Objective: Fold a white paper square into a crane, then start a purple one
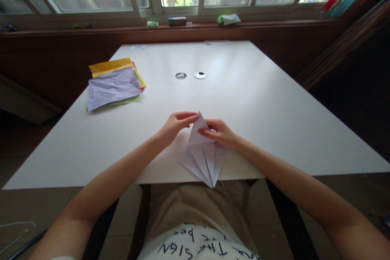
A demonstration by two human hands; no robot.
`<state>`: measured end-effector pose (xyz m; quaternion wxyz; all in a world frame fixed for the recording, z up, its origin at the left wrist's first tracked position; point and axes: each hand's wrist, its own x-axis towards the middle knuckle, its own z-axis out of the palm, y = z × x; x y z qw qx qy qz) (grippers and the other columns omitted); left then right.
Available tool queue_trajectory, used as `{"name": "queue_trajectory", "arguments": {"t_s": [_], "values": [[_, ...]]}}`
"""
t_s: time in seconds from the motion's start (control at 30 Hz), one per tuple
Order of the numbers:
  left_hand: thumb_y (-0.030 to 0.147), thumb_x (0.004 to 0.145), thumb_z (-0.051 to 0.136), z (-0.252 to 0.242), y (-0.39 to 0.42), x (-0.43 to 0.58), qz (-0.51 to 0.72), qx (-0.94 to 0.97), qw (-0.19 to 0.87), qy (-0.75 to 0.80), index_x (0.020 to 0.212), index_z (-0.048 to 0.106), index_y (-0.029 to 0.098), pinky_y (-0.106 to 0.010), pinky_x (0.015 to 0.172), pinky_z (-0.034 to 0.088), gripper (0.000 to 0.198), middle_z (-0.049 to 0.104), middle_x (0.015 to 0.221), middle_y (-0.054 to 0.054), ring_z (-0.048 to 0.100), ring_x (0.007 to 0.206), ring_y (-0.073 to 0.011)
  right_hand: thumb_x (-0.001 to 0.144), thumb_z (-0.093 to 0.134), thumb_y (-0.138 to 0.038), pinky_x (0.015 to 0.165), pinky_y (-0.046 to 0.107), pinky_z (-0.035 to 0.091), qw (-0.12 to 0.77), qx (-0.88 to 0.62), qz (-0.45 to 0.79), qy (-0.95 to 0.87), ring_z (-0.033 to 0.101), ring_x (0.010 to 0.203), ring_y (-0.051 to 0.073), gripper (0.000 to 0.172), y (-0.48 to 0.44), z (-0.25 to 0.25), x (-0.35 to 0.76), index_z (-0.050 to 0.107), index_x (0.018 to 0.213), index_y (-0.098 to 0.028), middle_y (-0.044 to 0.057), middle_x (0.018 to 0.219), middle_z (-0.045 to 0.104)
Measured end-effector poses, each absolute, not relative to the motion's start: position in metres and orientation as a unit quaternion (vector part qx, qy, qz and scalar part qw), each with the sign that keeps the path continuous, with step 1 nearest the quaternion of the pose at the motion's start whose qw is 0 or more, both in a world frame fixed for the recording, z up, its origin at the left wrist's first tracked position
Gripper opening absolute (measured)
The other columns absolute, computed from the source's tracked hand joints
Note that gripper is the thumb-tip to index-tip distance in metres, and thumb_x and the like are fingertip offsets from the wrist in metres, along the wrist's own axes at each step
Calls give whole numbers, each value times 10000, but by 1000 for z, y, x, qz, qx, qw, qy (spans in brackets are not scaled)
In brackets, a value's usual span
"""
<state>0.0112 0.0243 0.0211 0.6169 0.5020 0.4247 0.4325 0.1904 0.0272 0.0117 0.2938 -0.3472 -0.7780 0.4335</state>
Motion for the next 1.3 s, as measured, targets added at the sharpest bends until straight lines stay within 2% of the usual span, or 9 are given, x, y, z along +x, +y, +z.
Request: {"name": "queue_trajectory", "arguments": {"t_s": [0.23,0.6,0.77,1.13,1.3], "values": [[370,653,688,24,22,13,414,476,678,378,843,706,178,-282,746,407,271,677,890,-67,580,841,-169,786,513,-307,557,219,329,290,-333,434,-785,407,609,94,203,28,10,190,597,783,-122,-1,671,494],[381,620,702,23,22,15,463,501,588,435,748,703,192,-249,649,382,228,678,812,-43,565,772,-141,781,503,-314,534,217,313,282,-335,423,-793,379,572,87,227,26,14,189,610,821,-118,-10,631,466],[403,621,697,27,19,16,489,517,541,449,727,689,178,-255,646,391,249,677,779,-40,566,765,-148,770,513,-305,520,211,304,284,-344,419,-791,372,556,83,209,26,14,188,602,766,-115,-16,606,448],[400,623,693,26,18,17,519,521,517,439,719,650,170,-251,645,405,253,645,741,-22,566,732,-134,766,509,-314,518,204,306,278,-350,414,-793,376,560,82,198,26,13,189,573,736,-128,-18,602,440],[420,667,650,27,19,17,514,528,515,438,705,637,173,-237,610,391,250,626,719,-16,540,683,-117,763,507,-310,511,204,296,270,-354,418,-792,365,553,80,194,26,14,188,574,728,-131,-25,591,417]]}}
